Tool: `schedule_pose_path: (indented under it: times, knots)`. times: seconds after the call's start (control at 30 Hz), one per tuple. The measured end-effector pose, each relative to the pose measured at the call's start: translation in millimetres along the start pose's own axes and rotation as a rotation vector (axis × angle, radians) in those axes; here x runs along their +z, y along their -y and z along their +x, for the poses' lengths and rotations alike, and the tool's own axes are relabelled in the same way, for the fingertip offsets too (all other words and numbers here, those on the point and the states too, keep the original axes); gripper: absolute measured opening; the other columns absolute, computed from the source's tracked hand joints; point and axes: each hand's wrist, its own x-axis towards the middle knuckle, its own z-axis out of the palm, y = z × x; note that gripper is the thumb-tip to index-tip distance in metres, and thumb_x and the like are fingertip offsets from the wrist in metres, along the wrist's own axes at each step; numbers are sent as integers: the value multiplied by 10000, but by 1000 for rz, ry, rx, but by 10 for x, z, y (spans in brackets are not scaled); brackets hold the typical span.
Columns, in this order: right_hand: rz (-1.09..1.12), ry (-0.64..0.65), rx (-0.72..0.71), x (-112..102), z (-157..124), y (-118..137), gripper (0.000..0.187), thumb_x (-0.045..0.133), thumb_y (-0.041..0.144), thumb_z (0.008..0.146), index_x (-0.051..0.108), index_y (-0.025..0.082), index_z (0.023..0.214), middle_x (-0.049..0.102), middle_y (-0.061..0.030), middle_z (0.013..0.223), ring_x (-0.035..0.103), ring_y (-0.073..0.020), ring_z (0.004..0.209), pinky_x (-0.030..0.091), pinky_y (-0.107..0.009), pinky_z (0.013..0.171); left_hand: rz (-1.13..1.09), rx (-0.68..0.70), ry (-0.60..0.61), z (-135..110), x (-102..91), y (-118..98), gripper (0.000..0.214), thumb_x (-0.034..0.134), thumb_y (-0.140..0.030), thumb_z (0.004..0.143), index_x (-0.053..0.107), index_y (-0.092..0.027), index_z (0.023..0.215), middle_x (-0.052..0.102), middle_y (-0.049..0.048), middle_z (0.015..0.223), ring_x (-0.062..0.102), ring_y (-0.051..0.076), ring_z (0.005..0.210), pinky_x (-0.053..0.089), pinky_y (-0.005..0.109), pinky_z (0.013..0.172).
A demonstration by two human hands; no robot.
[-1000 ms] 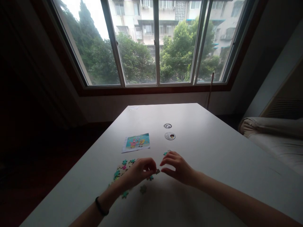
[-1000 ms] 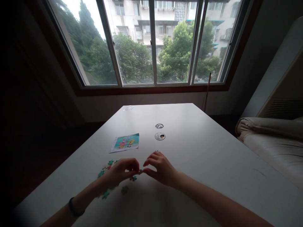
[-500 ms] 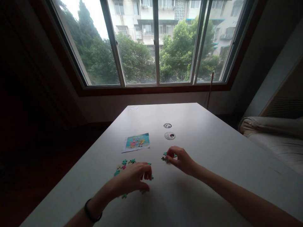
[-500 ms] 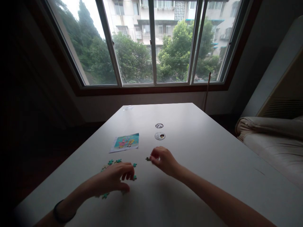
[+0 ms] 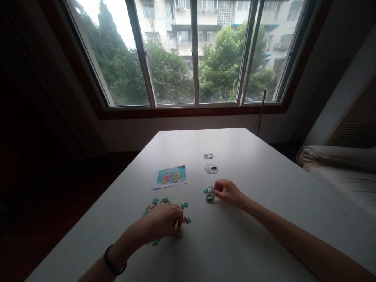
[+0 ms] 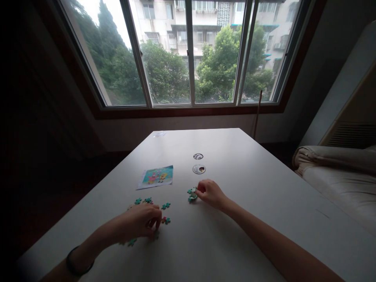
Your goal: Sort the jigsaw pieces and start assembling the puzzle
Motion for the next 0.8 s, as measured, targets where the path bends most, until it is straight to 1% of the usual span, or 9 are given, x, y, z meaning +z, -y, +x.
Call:
schedule_pose_path:
  times: [0.17, 0.3, 0.47, 0.57, 0.63, 0.73, 0.8]
  knots:
    - [-70, -89, 14, -13, -26, 67, 222, 552, 232, 765, 483, 164, 566, 492, 14, 574, 434, -119, 556, 292, -226, 543, 39, -14, 7, 3, 11, 23, 121, 686, -189, 641, 631, -219, 743, 640, -30, 761, 577, 173, 732, 346, 217, 562]
    - [-43, -134, -30, -8, -46, 127, 250, 517, 239, 799, 452, 172, 567, 480, 12, 567, 429, -124, 554, 302, -236, 555, 43, -23, -6, -7, 7, 32, 125, 679, -205, 646, 605, -210, 746, 631, -24, 813, 569, 179, 778, 358, 230, 597]
    - [31, -150, -96, -11, -61, 151, 229, 509, 222, 813, 464, 173, 594, 477, 8, 579, 436, -129, 572, 331, -241, 568, -34, -19, 5, -33, -35, 18, 73, 641, -179, 668, 589, -197, 716, 620, -26, 759, 559, 165, 740, 359, 229, 604]
    - [103, -117, -179, -30, -96, 229, 214, 502, 226, 827, 496, 170, 621, 500, -6, 600, 450, -134, 600, 357, -248, 592, -158, -25, -6, -14, -55, 14, 51, 620, -208, 710, 599, -195, 755, 610, -25, 752, 547, 150, 718, 373, 219, 607]
    - [155, -54, -239, -31, -135, 321, 188, 503, 220, 830, 525, 169, 651, 520, -13, 612, 464, -138, 623, 369, -246, 599, -284, -16, -34, 27, -43, 16, 73, 613, -246, 734, 604, -188, 776, 597, -25, 741, 536, 133, 686, 379, 207, 594]
    - [209, 60, -305, 11, -206, 466, 141, 524, 214, 818, 561, 168, 690, 542, -12, 632, 478, -130, 627, 378, -235, 594, -469, 8, -95, 115, 13, 9, 114, 638, -264, 717, 603, -164, 760, 563, -33, 681, 502, 108, 624, 373, 188, 560]
    - [228, 99, -314, 65, -249, 529, 110, 548, 212, 803, 580, 169, 708, 546, -3, 633, 480, -120, 610, 378, -229, 592, -569, 32, -129, 166, 55, -12, 127, 655, -254, 700, 602, -151, 754, 547, -38, 656, 483, 99, 610, 367, 182, 552]
